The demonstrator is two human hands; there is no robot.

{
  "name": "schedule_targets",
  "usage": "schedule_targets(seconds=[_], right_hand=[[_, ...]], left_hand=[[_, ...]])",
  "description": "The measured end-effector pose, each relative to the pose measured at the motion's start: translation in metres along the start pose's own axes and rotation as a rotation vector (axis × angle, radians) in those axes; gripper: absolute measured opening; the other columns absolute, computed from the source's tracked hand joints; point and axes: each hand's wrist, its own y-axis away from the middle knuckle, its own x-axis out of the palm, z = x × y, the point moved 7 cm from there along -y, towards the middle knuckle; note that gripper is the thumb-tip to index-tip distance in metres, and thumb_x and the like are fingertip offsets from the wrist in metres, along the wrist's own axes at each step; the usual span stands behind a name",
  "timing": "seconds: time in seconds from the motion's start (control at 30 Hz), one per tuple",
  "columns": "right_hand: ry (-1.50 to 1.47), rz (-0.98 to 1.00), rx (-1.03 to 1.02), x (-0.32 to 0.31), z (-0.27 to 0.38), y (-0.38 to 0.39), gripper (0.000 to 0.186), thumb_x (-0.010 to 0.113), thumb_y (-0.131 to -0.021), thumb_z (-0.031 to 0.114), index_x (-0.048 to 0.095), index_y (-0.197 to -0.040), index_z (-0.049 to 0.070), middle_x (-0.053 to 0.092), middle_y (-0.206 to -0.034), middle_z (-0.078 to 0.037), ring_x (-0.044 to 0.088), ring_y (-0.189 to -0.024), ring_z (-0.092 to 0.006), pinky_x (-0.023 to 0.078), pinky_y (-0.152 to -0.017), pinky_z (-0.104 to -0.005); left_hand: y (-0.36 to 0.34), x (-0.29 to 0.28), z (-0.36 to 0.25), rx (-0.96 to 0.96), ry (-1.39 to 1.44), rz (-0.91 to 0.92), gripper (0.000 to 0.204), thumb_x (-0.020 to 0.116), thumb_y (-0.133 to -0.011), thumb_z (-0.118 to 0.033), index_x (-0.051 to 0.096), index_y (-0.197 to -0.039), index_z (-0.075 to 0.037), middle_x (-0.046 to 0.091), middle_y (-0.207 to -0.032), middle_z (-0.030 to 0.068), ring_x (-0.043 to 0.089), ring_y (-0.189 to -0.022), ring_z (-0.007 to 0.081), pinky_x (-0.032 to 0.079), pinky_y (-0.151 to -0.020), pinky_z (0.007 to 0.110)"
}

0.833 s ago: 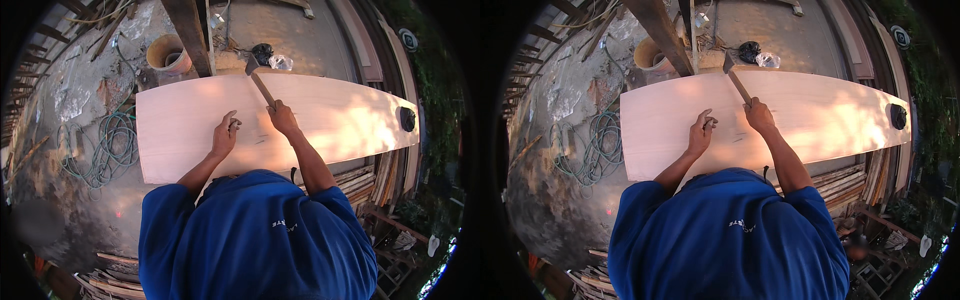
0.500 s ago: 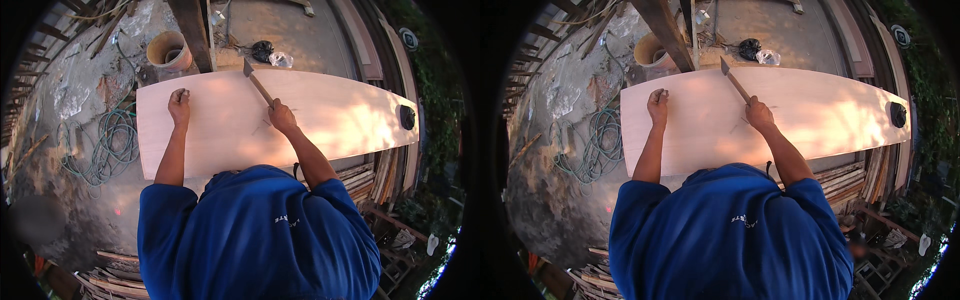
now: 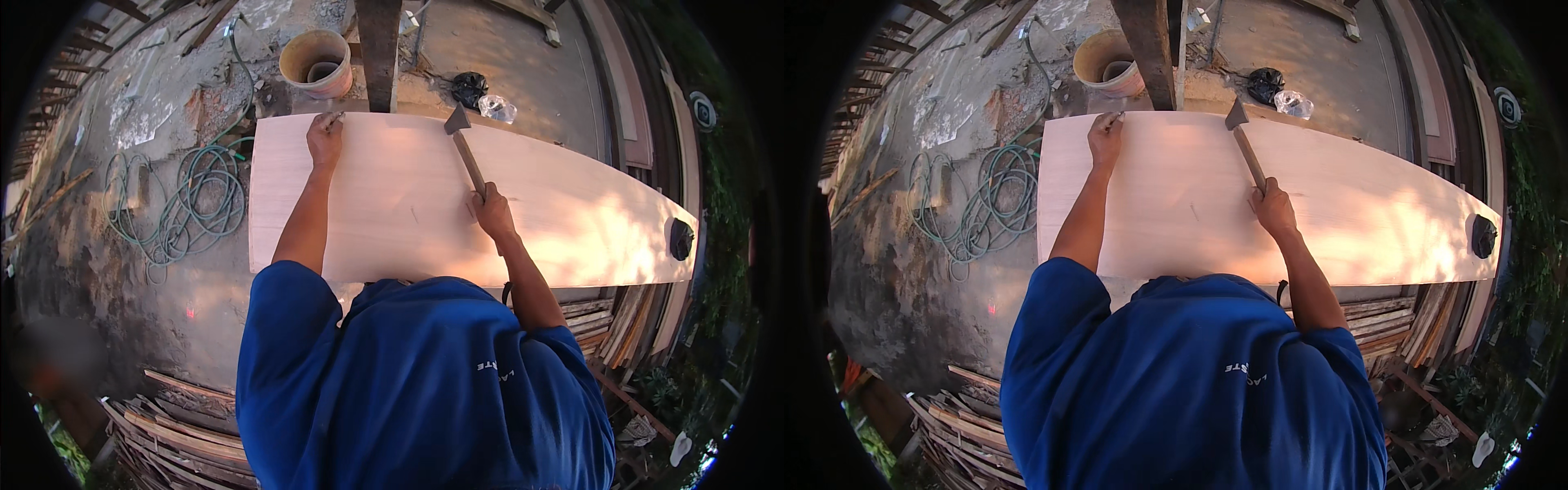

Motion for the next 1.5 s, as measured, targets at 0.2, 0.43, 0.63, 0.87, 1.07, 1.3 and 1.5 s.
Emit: schedule_targets(seconds=[0.2,0.43,0.63,0.87,1.07,1.3,1.5], right_hand=[[-0.203,0.067,-0.006,-0.013,0.045,0.013,0.033,0.065,-0.102,0.030,0.057,-0.107,-0.001,0.068,-0.079,-0.027,0.070,-0.074,-0.0435,0.051,-0.067,-0.0534],[-0.195,0.096,-0.243,-0.031,0.153,0.013,0.033,0.063,-0.105,0.031,0.055,-0.107,-0.001,0.067,-0.078,-0.027,0.067,-0.070,-0.0460,0.051,-0.065,-0.0544],[-0.025,-0.043,-0.394,-0.013,0.206,-0.010,0.033,0.059,-0.106,0.032,0.050,-0.111,0.001,0.070,-0.083,-0.026,0.069,-0.074,-0.0473,0.054,-0.068,-0.0562],[0.087,0.074,-0.301,0.003,0.190,-0.027,0.033,0.058,-0.106,0.032,0.049,-0.114,0.002,0.072,-0.088,-0.026,0.070,-0.079,-0.0479,0.054,-0.072,-0.0587],[-0.255,-0.259,-0.546,-0.024,0.220,-0.005,0.032,0.060,-0.105,0.030,0.048,-0.115,0.002,0.072,-0.090,-0.026,0.070,-0.073,-0.0466,0.055,-0.064,-0.0553],[0.130,0.065,-0.341,0.015,0.184,-0.031,0.033,0.063,-0.103,0.030,0.049,-0.115,0.002,0.071,-0.085,-0.028,0.070,-0.074,-0.0472,0.056,-0.065,-0.0552],[-0.055,-0.161,-0.435,0.021,0.172,-0.030,0.031,0.064,-0.103,0.027,0.049,-0.115,0.003,0.071,-0.084,-0.027,0.070,-0.076,-0.0488,0.055,-0.067,-0.0573]], left_hand=[[0.007,0.014,-0.010,0.053,-0.127,-0.049,0.022,0.076,-0.091,-0.022,0.082,-0.106,-0.008,0.080,-0.104,0.0135,0.074,-0.101,0.0307,0.056,-0.093,0.039],[0.010,0.015,-0.013,0.152,-0.272,-0.085,0.022,0.076,-0.091,-0.030,0.084,-0.106,-0.016,0.080,-0.110,0.0035,0.068,-0.111,0.0240,0.045,-0.101,0.043],[0.010,0.019,-0.020,0.183,-0.395,-0.037,0.022,0.074,-0.091,-0.028,0.083,-0.109,-0.018,0.079,-0.115,-0.0001,0.065,-0.117,0.0224,0.041,-0.103,0.045],[0.013,0.017,-0.024,0.136,-0.424,0.038,0.027,0.068,-0.090,-0.022,0.081,-0.113,-0.018,0.077,-0.120,0.0012,0.062,-0.120,0.0240,0.042,-0.103,0.045],[0.010,-0.001,-0.003,0.147,0.191,-0.232,0.054,0.055,-0.091,-0.009,0.059,-0.144,-0.001,0.059,-0.146,0.0197,0.056,-0.133,0.0323,0.039,-0.116,0.043],[-0.004,-0.016,0.013,-0.046,0.477,-0.256,0.052,0.048,-0.100,-0.010,0.052,-0.149,0.005,0.055,-0.151,0.0179,0.050,-0.141,0.0267,0.037,-0.120,0.037],[0.002,-0.007,0.014,-0.027,0.480,-0.261,0.048,0.049,-0.101,-0.009,0.054,-0.146,0.006,0.059,-0.145,0.0174,0.056,-0.135,0.0256,0.040,-0.117,0.036]])
